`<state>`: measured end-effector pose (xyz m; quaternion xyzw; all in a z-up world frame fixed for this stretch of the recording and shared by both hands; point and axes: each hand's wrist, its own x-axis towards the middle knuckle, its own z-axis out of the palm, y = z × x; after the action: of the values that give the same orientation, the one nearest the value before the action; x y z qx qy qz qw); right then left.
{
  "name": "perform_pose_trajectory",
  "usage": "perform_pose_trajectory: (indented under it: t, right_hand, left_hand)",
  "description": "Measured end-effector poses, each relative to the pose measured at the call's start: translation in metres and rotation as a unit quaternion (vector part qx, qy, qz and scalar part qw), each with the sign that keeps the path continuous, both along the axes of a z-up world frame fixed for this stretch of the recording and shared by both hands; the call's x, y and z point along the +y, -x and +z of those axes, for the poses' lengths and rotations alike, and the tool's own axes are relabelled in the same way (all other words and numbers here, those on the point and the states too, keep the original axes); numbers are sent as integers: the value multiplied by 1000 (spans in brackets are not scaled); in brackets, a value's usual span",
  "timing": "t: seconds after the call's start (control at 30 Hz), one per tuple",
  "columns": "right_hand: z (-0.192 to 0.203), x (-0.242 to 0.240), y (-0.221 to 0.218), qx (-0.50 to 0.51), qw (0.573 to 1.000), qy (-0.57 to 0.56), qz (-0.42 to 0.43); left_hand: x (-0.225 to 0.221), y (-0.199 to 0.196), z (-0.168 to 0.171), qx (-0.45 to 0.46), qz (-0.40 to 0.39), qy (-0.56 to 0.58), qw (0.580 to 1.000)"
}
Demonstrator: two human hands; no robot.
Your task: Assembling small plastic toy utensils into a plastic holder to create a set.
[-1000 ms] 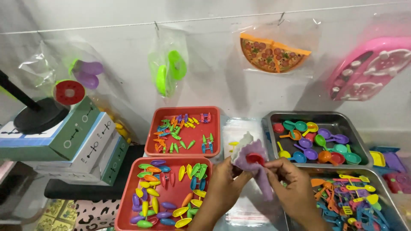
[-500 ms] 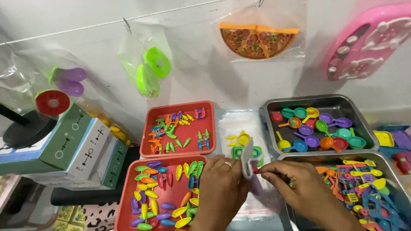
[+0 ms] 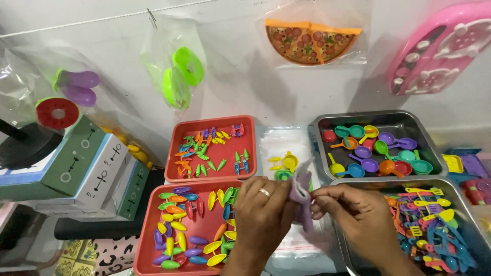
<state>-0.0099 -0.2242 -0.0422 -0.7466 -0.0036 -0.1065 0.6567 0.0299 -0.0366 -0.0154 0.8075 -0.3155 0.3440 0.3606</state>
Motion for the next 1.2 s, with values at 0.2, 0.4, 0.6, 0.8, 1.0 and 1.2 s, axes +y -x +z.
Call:
perform_pose_trajectory:
  t: [0.2, 0.4, 0.6, 0.8, 1.0, 1.2]
  right_hand:
    - [-15, 24, 8, -79, 995, -46, 47]
    - [-23, 28, 6, -114, 985, 112, -59]
    - [-13, 23, 1, -133, 976, 169, -37]
    - [-1, 22, 2, -95, 985, 115, -81]
    - [2, 2, -13, -61, 986, 153, -33]
    - [2, -10, -13, -86, 988, 124, -32]
  left_hand:
    - [-5, 8, -14, 248, -56, 338, 906]
    - [-24, 9, -58, 441, -105, 427, 782]
    - [-16, 3, -52, 463, -152, 333, 807]
    - [-9, 7, -18, 401, -33, 160, 901]
    - [-12, 17, -13, 373, -201, 82, 902]
    - [-17, 16, -17, 359, -122, 50, 924]
